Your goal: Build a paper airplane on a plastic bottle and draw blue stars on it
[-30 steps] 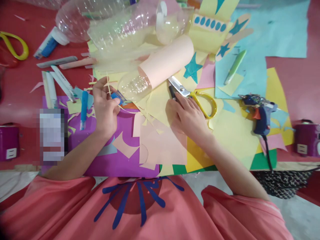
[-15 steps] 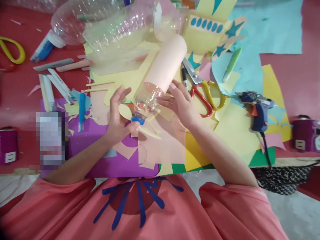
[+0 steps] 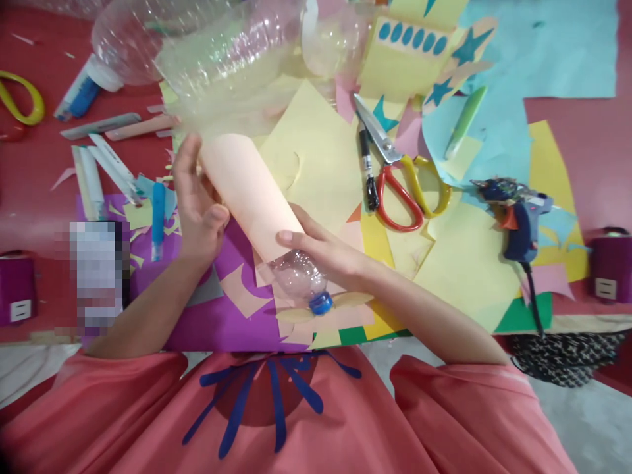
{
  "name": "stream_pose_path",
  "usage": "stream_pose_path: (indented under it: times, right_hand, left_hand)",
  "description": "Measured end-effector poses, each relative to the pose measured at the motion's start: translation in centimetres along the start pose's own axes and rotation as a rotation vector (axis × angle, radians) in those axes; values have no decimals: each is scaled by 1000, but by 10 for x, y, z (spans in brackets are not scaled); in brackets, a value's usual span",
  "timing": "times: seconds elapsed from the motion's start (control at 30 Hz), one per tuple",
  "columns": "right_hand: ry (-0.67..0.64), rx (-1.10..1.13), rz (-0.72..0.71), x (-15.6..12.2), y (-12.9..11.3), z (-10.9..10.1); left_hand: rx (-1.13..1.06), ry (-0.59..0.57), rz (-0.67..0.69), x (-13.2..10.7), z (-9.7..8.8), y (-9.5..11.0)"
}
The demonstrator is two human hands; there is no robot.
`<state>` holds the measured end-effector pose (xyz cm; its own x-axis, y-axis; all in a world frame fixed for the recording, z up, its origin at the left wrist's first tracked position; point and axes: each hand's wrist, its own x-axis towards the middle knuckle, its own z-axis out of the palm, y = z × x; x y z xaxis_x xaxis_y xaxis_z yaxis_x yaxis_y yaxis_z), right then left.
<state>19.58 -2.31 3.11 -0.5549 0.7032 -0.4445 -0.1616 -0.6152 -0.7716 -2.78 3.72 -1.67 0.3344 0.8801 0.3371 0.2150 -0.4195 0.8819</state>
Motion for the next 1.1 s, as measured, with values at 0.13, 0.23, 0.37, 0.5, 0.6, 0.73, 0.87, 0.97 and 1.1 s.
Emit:
stream_pose_path:
  times: [0.13, 0.23, 0.37, 0.5, 0.6, 0.73, 0.87, 0.97, 1.1]
  right_hand:
    - [-28, -53, 8, 1, -6, 0]
    - [21, -138, -35, 2, -6, -2]
    - [44, -230, -104, 4, -3, -5]
    - [67, -213, -92, 3, -2, -2]
    - [69, -166, -30, 0, -2, 1]
    - [55, -117, -68, 2, 4, -3]
    - [173, -159, -226, 8, 9, -10]
    - [222, -191, -281, 10, 7, -9]
    - [117, -227, -321, 7, 2, -4]
  left_hand:
    - [-22, 117, 37, -3, 6, -1]
    - [2, 117, 34, -3, 8, 1]
    - [-34, 112, 53, -3, 10, 0]
    - [-58, 104, 42, -4, 13, -3]
    - [-67, 79, 71, -5, 16, -4]
    - [-95, 125, 57, -7, 17, -2]
    - [-126, 135, 18, -11, 19, 2]
    - [-214, -19, 1, -14, 25, 7]
    - [-297, -41, -25, -14, 31, 14]
